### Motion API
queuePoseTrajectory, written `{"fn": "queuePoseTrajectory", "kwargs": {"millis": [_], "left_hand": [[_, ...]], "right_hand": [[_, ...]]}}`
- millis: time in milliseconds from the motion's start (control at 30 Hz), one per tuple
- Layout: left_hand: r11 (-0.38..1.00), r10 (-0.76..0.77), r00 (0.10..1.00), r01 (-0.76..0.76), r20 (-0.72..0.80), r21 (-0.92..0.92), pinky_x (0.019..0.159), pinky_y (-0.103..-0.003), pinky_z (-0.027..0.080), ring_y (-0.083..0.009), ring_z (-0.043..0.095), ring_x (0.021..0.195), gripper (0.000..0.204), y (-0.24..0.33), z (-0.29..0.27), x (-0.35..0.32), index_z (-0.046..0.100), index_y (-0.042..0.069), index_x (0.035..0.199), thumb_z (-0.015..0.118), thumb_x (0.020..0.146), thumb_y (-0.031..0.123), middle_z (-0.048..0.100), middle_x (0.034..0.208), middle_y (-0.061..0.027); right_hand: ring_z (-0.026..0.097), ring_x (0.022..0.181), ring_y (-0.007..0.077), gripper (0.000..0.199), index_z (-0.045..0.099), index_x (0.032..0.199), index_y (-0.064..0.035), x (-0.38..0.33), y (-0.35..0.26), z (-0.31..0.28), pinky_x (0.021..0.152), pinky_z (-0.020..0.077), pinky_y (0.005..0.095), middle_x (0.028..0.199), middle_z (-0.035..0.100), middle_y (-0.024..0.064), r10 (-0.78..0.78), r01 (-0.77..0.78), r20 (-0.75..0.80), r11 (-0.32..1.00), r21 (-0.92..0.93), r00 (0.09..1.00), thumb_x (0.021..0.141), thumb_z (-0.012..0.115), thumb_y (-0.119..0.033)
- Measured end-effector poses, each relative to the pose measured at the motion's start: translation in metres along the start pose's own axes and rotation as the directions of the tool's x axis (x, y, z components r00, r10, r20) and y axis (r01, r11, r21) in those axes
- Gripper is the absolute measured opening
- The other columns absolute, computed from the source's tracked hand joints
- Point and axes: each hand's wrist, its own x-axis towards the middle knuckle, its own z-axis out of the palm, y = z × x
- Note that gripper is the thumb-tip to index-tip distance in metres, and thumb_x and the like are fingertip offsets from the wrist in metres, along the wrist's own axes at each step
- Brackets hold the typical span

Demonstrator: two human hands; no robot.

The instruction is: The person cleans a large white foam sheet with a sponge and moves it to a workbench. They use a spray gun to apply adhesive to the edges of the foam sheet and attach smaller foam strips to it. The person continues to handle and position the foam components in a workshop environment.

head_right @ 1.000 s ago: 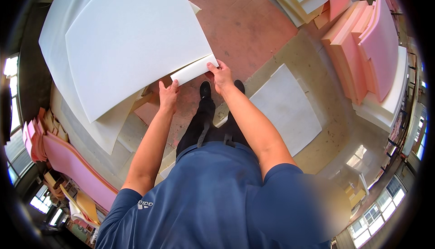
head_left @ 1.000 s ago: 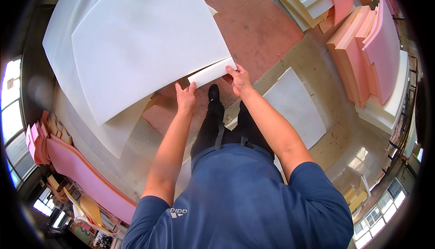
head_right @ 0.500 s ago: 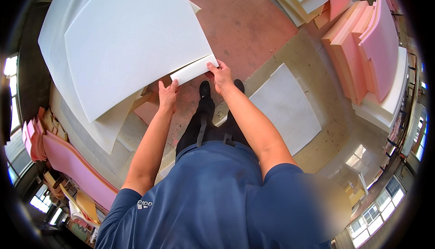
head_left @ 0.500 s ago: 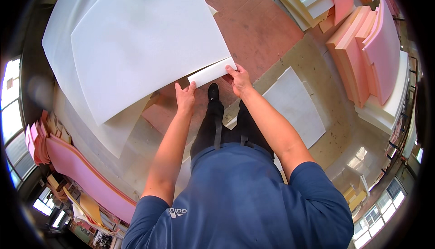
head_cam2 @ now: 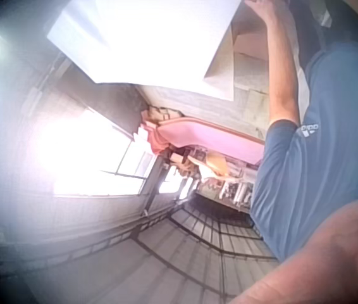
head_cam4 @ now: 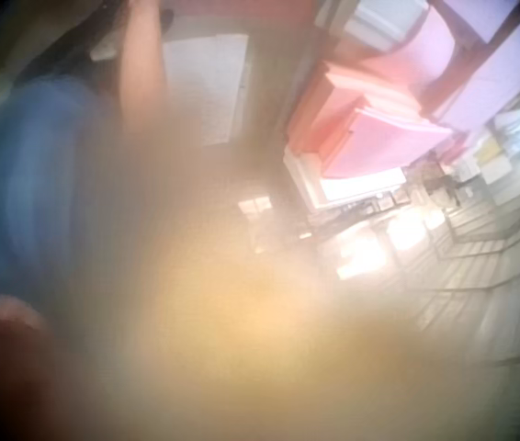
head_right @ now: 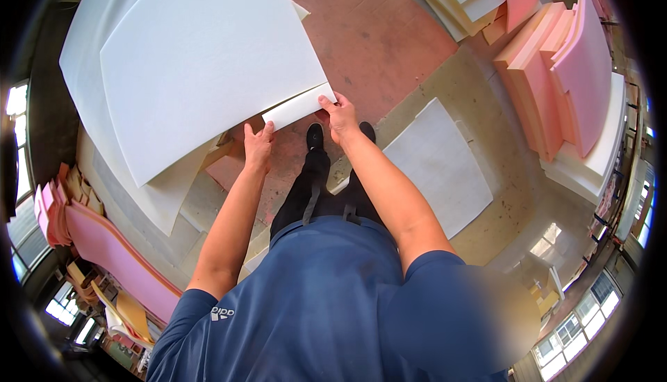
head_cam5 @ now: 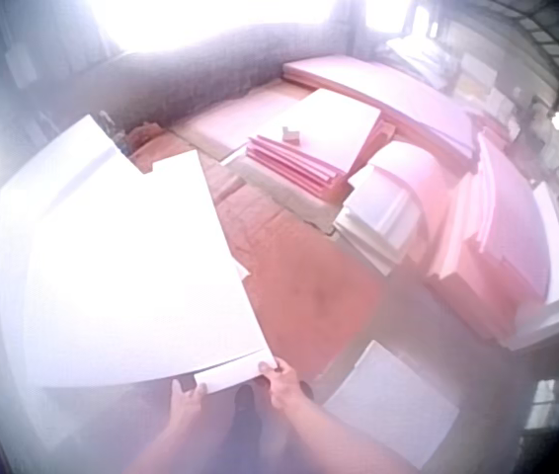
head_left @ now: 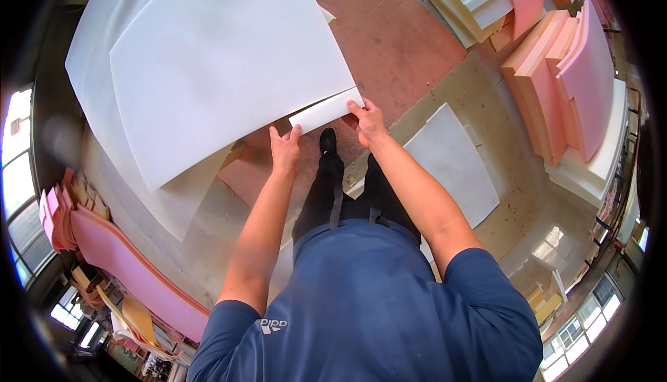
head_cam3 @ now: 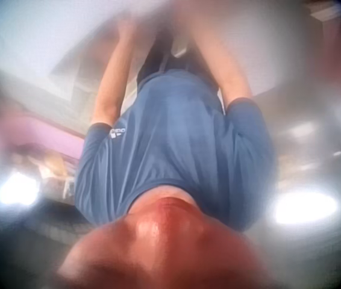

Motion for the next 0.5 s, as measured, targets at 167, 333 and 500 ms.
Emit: {"fn": "queuePoseTrajectory", "kwargs": {"millis": [167, 333, 500], "left_hand": [[1.0, 0.012, 1.0, -0.012, 0.0, -0.001, 0.097, -0.034, 0.044, -0.0256, 0.059, 0.111, 0.095, 0.0003, -0.0001, -0.0005, -0.008, -0.002, 0.151, 0.065, 0.094, 0.018, 0.06, 0.122, -0.0248], [1.0, 0.01, 1.0, -0.01, -0.004, 0.023, 0.097, -0.034, 0.044, -0.025, 0.058, 0.112, 0.094, -0.0006, -0.0006, 0.001, -0.007, -0.004, 0.151, 0.065, 0.094, 0.019, 0.061, 0.122, -0.0245], [1.0, 0.02, 1.0, -0.02, -0.004, 0.011, 0.097, -0.034, 0.045, -0.0242, 0.059, 0.112, 0.094, -0.0005, -0.0002, 0.0007, -0.006, -0.004, 0.151, 0.066, 0.093, 0.019, 0.061, 0.121, -0.0236]], "right_hand": [[0.063, 0.097, 0.0203, 0.041, 0.054, 0.125, 0.0003, 0.0007, 0.0014, -0.0016, 0.084, 0.0552, 0.0374, 0.109, 0.063, 0.0078, 0.004, -0.004, 0.014, 1.0, 0.023, 1.0, 0.089, 0.069, -0.011], [0.063, 0.097, 0.0207, 0.04, 0.054, 0.124, 0.0004, 0.0015, 0.0018, -0.002, 0.084, 0.0553, 0.038, 0.11, 0.063, 0.0081, 0.001, -0.001, 0.011, 1.0, 0.016, 1.0, 0.089, 0.069, -0.011], [0.063, 0.097, 0.0211, 0.04, 0.054, 0.125, 0.0007, 0.0013, 0.0019, -0.001, 0.085, 0.0553, 0.0383, 0.11, 0.063, 0.0086, -0.001, 0.001, 0.007, 1.0, 0.019, 1.0, 0.09, 0.069, -0.011]]}}
